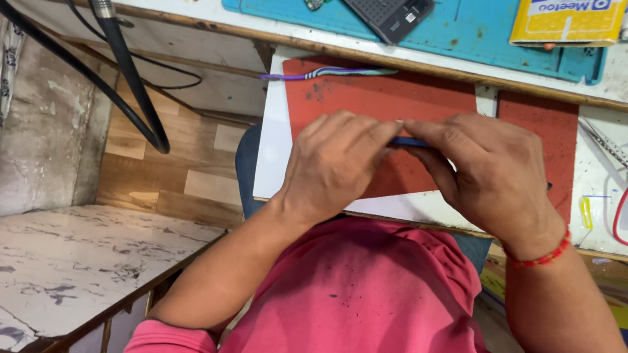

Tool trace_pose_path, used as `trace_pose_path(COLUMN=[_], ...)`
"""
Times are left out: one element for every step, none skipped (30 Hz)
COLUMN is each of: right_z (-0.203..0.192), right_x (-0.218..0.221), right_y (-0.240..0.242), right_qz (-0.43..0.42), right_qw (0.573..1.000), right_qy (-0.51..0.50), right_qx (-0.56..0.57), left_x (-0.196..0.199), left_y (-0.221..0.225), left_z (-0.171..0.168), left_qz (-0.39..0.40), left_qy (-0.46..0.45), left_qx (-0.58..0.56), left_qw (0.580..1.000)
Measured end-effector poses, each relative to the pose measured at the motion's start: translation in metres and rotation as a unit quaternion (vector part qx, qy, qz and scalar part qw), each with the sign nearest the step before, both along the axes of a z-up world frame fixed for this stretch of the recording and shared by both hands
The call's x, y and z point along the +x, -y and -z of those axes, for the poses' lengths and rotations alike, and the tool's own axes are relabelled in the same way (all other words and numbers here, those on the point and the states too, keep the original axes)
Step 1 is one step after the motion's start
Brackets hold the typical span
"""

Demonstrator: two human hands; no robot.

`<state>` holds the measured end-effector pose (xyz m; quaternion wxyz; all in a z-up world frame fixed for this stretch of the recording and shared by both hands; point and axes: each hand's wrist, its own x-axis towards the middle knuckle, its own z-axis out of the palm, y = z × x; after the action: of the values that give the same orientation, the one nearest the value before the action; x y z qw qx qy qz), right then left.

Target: The person uses a screwdriver to remove screws from the back of a smartphone. They then remove the battery and place it on the table. The person continues to unscrew components inside the phone.

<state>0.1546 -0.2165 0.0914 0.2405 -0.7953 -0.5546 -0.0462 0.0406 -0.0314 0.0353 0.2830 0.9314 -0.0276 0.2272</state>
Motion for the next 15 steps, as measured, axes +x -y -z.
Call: trace_pose_path(right_z=[0.001, 0.005, 0.01, 0.017, 0.026, 0.035, 0.045, 0.053, 0.061, 0.068, 0.073, 0.076, 0.077, 0.077, 0.076], right_x=[0.0, -0.003, -0.006, -0.01, -0.017, -0.023, -0.029, -0.036, -0.043, -0.049, -0.052, -0.053, -0.054, -0.053, -0.052], right_y=[0.0, -0.001, 0.0, 0.0, -0.003, -0.006, -0.011, -0.014, -0.015, -0.015, -0.013, -0.01, -0.007, -0.005, -0.004], right_qz=[0.022, 0.044, 0.065, 0.08, 0.095, 0.106, 0.122, 0.139, 0.154, 0.171, 0.169, 0.163, 0.157, 0.145, 0.133], right_qw=[0.998, 0.992, 0.981, 0.962, 0.929, 0.883, 0.858, 0.821, 0.85, 0.874, 0.897, 0.919, 0.938, 0.94, 0.942], right_qy=[-0.007, -0.015, -0.022, -0.129, -0.234, -0.336, -0.427, -0.514, -0.48, -0.443, -0.396, -0.348, -0.299, -0.294, -0.288], right_qx=[0.061, 0.121, 0.18, 0.226, 0.269, 0.309, 0.259, 0.207, 0.156, 0.104, 0.097, 0.088, 0.079, 0.092, 0.106], left_x=[0.003, 0.004, 0.006, 0.008, 0.011, 0.015, 0.017, 0.019, 0.02, 0.019, 0.017, 0.016, 0.015, 0.014, 0.013], left_y=[0.002, 0.004, 0.005, 0.006, 0.006, 0.005, 0.005, 0.006, 0.006, 0.008, 0.01, 0.012, 0.013, 0.014, 0.014], left_z=[0.006, 0.012, 0.02, 0.028, 0.035, 0.041, 0.045, 0.048, 0.05, 0.051, 0.051, 0.05, 0.048, 0.046, 0.045], left_qz=[-0.013, -0.025, -0.036, -0.038, -0.04, -0.041, -0.027, -0.011, 0.004, 0.006, 0.009, 0.01, 0.009, 0.006, 0.003], left_qy=[0.016, 0.03, 0.043, 0.042, 0.039, 0.037, 0.05, 0.061, 0.072, 0.063, 0.054, 0.048, 0.039, 0.033, 0.026], left_qx=[-0.067, -0.135, -0.203, -0.33, -0.452, -0.564, -0.604, -0.642, -0.679, -0.684, -0.688, -0.692, -0.67, -0.646, -0.621], left_qw=[0.998, 0.99, 0.978, 0.942, 0.89, 0.824, 0.795, 0.764, 0.73, 0.727, 0.724, 0.72, 0.741, 0.763, 0.783])
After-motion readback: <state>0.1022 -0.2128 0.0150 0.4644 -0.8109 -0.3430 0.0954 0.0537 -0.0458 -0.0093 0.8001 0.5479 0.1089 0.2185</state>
